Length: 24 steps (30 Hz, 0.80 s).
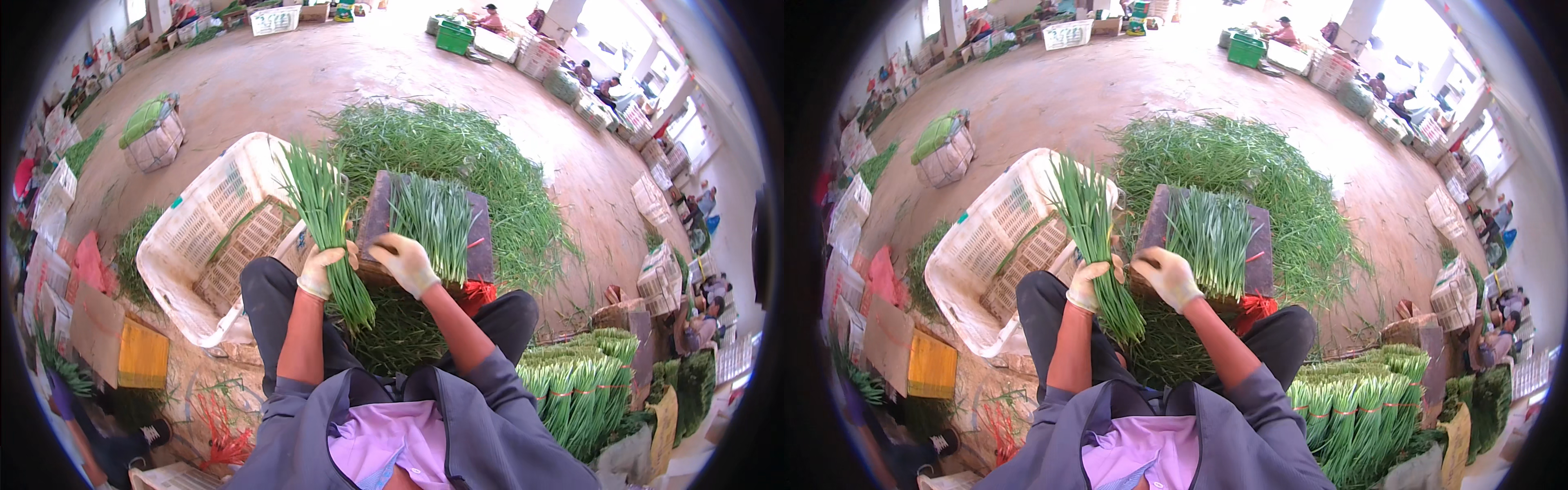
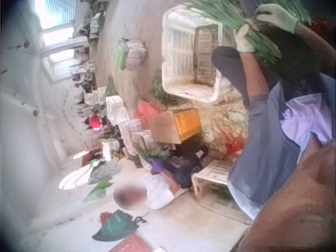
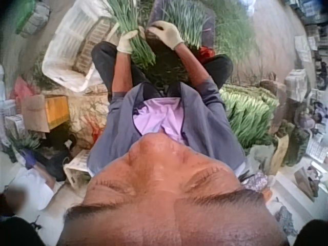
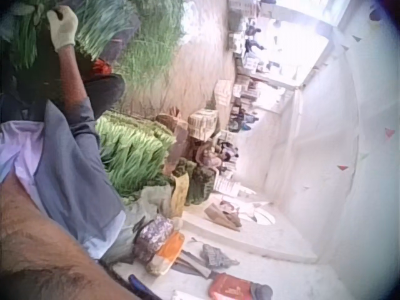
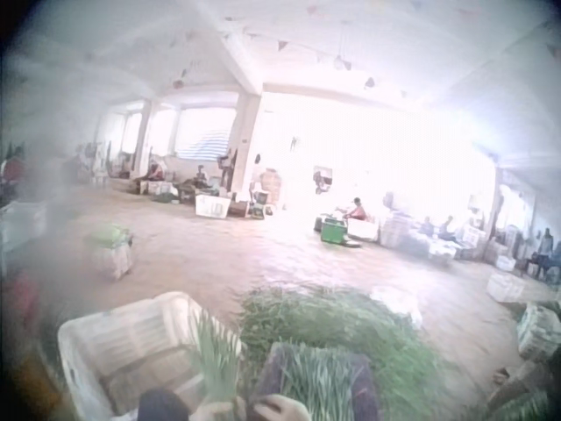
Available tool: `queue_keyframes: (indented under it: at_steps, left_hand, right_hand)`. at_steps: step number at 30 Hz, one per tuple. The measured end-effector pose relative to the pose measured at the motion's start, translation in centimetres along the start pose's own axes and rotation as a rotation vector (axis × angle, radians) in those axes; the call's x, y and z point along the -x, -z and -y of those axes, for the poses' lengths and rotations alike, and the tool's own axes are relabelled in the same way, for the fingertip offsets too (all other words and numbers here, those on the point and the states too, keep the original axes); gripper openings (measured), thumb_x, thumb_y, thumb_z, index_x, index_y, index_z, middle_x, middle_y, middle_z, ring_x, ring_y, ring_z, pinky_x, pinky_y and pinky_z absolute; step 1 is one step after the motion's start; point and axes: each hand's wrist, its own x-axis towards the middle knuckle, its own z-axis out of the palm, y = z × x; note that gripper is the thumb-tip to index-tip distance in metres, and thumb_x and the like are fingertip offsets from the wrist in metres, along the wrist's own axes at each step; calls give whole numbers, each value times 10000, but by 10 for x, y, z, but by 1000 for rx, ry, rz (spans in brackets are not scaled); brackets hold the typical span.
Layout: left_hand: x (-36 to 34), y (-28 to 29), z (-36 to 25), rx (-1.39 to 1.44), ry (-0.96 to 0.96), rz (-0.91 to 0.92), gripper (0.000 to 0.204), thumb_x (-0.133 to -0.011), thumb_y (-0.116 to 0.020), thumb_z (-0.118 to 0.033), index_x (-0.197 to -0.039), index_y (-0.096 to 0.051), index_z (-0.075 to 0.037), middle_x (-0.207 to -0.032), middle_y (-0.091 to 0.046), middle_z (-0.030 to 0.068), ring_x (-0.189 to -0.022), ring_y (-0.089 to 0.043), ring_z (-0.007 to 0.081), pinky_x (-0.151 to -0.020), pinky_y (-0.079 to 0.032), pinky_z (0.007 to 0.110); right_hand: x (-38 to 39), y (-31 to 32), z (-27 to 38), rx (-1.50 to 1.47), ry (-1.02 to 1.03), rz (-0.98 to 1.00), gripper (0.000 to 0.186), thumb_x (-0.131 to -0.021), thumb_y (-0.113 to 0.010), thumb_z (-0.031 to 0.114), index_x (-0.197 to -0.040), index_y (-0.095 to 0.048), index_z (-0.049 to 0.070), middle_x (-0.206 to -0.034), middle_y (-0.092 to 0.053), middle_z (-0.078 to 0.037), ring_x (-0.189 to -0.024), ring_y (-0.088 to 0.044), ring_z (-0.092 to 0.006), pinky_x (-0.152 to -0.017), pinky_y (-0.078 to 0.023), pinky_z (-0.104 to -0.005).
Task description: The person gathers green onions, aligns them on a wooden board, and ties them into bundles using red string before placing them into a white plastic crate.
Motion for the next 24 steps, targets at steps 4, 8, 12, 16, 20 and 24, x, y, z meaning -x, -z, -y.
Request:
queue_keyframes:
  at_steps: [4,8,12,16,20,24]
  left_hand:
    - [-2,-1,7,-162,64,17,530,-728,-734,-128,-1218,-585,10,-891,-676,127,-723,-666,253,-670,-557,370]
    - [4,-4,9,-175,46,-21,552,-757,-710,-107,-1276,-573,20,-934,-683,122,-738,-666,244,-684,-545,354]
    - [0,-1,6,-72,39,-39,518,-778,-701,-84,-1273,-579,2,-955,-682,90,-767,-673,231,-701,-554,357]
    - [-7,15,9,-18,22,-196,517,-817,-668,-77,-1319,-548,-53,-929,-671,52,-753,-662,203,-689,-557,374]
    - [-17,36,2,252,-6,-390,361,-855,-594,-31,-1214,-616,-69,-917,-622,34,-778,-617,180,-730,-535,324]
    - [-22,50,-2,365,-74,-358,346,-882,-589,-12,-1223,-589,-75,-928,-626,43,-776,-615,172,-730,-544,323]
  right_hand:
    - [-39,-9,27,-408,-254,10,271,-879,-692,191,-1029,-694,-35,-815,-696,-74,-711,-647,-124,-632,-494,-270]
    - [-33,-1,16,-481,-270,-17,213,-896,-680,160,-1012,-698,-19,-796,-686,-33,-667,-641,-105,-578,-489,-239]
    - [-15,9,11,-584,-209,-82,201,-916,-666,148,-1050,-677,0,-922,-700,-42,-817,-689,-122,-665,-537,-241]
    - [20,25,37,-962,-181,-83,157,-982,-544,123,-1100,-570,22,-915,-665,-95,-797,-674,-205,-691,-545,-321]
    - [49,68,7,-1143,127,-360,115,-996,-564,172,-1063,-583,80,-799,-660,-71,-682,-636,-205,-624,-538,-342]
    - [69,102,3,-1192,255,-376,100,-1010,-551,176,-1020,-622,107,-862,-669,-32,-746,-628,-185,-652,-517,-298]
